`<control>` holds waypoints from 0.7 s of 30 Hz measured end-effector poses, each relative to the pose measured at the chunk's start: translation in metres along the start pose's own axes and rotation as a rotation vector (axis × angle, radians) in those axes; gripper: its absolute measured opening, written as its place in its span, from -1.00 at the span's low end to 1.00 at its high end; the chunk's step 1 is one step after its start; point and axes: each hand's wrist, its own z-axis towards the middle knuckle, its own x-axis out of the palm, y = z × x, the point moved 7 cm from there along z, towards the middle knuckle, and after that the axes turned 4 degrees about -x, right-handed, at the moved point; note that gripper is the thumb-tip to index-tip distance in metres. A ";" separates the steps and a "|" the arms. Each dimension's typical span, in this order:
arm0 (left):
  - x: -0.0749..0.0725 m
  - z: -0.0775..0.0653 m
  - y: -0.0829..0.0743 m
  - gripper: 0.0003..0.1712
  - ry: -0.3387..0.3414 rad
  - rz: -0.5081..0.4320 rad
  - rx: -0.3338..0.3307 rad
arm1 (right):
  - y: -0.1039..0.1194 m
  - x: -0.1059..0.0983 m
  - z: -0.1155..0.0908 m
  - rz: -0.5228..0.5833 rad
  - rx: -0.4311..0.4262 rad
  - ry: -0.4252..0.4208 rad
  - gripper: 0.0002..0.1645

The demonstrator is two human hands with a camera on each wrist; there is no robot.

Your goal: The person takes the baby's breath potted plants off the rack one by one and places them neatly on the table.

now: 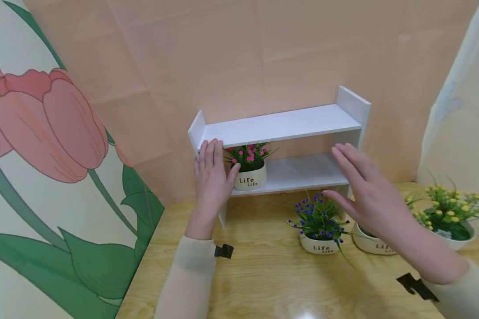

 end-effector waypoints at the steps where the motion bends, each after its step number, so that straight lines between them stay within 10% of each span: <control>1: 0.000 0.000 0.000 -0.06 -0.001 -0.001 0.001 | -0.001 0.001 0.002 -0.002 -0.018 -0.008 0.10; 21: -0.001 0.000 -0.001 -0.07 -0.015 0.005 0.022 | -0.047 0.018 0.028 -0.141 -0.012 0.118 0.20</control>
